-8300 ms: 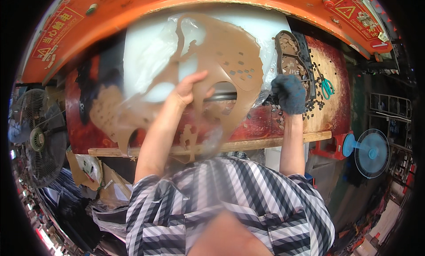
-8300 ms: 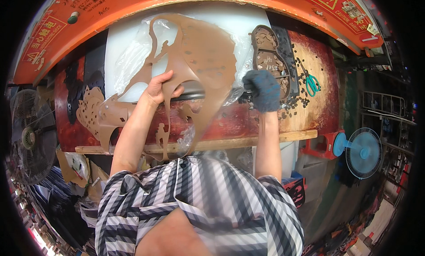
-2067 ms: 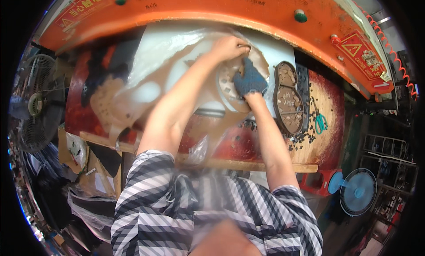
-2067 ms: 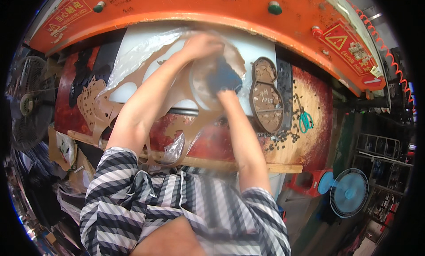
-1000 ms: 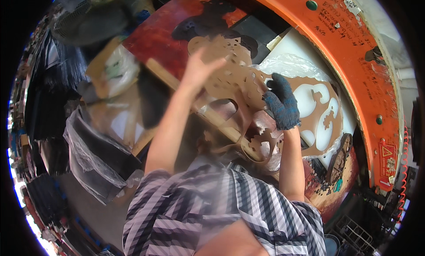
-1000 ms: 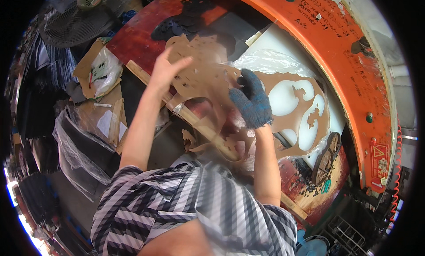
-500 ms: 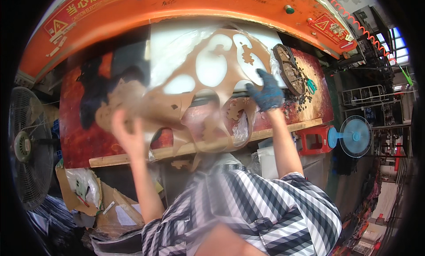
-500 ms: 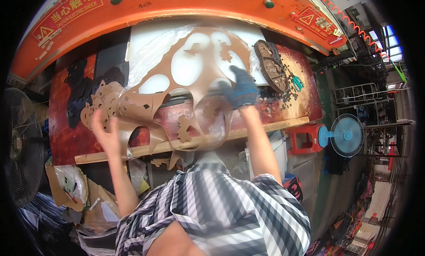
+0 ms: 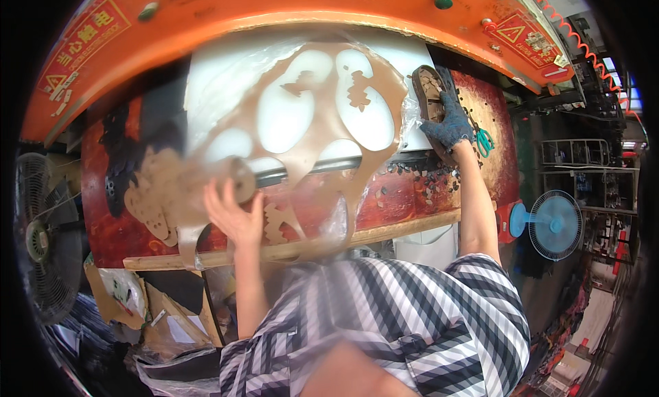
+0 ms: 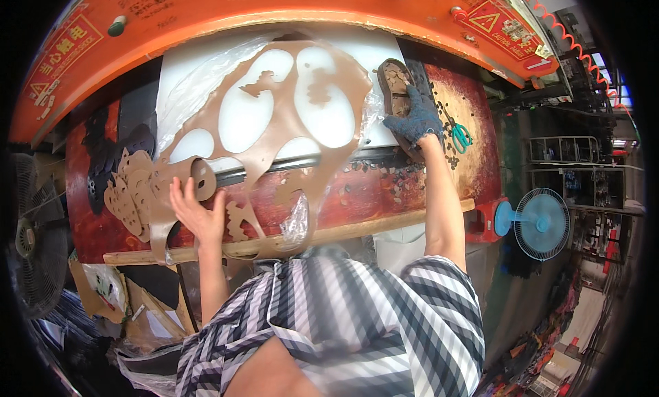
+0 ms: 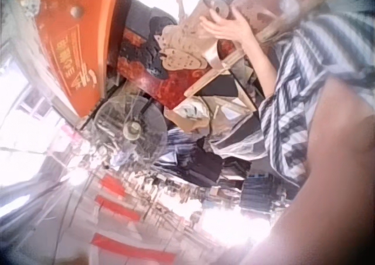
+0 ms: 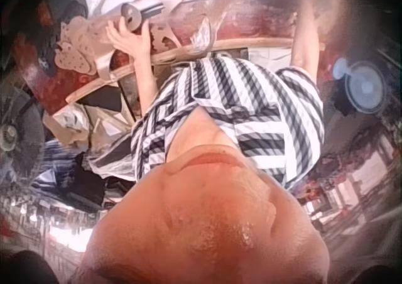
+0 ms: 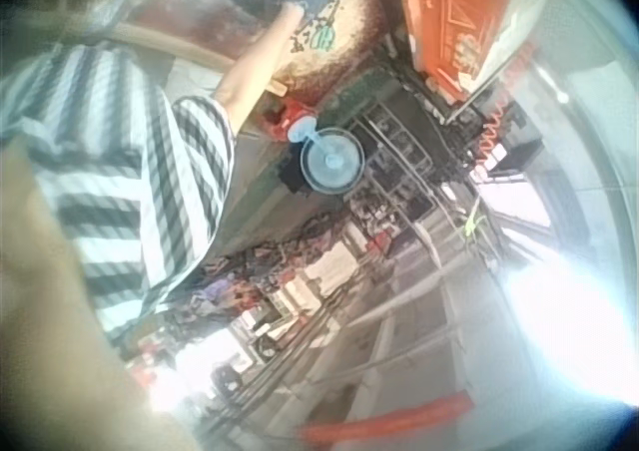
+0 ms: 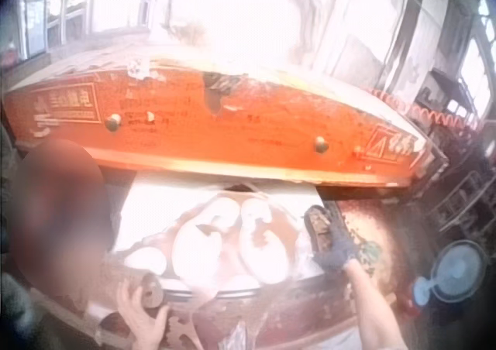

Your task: The person removes a transparent plastic film from a perforated brown sheet on a workbench. They peel the film off in sections, lift and fold it, and place the removed pieces aside. The person handles the sheet and film by hand throughout the process.

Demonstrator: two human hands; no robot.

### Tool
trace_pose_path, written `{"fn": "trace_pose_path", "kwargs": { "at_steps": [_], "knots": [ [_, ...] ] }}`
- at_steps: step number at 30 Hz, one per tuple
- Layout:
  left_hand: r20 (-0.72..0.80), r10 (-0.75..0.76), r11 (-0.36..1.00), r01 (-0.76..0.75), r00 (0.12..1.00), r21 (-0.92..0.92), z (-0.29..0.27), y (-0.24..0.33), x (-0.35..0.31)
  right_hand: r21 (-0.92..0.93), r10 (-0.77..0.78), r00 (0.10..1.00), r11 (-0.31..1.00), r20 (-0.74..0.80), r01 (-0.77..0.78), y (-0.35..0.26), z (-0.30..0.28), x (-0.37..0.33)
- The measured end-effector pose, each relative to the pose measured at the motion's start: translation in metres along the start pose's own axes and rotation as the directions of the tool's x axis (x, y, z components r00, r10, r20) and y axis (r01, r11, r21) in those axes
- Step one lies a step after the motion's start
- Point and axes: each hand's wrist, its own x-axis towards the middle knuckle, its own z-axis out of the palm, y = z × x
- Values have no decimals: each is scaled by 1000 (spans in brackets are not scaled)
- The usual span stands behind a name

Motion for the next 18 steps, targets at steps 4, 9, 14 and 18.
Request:
{"fn": "trace_pose_path", "kwargs": {
  "at_steps": [4,9,14,18],
  "knots": [
    [-74,-298,930,271,952,-249,3,-3,16,562,20,998,826,66,-54,45,-1,12],
    [108,29,946,-63,994,319,-10,-3,45,717,133,990,686,38,-120,119,-10,-11],
    [155,-66,997,58,986,60,-22,6,61,278,244,968,936,-61,-218,173,9,-48],
    [172,98,991,-112,980,70,-53,32,39,30,262,958,965,-115,-260,177,26,-61]
  ]
}}
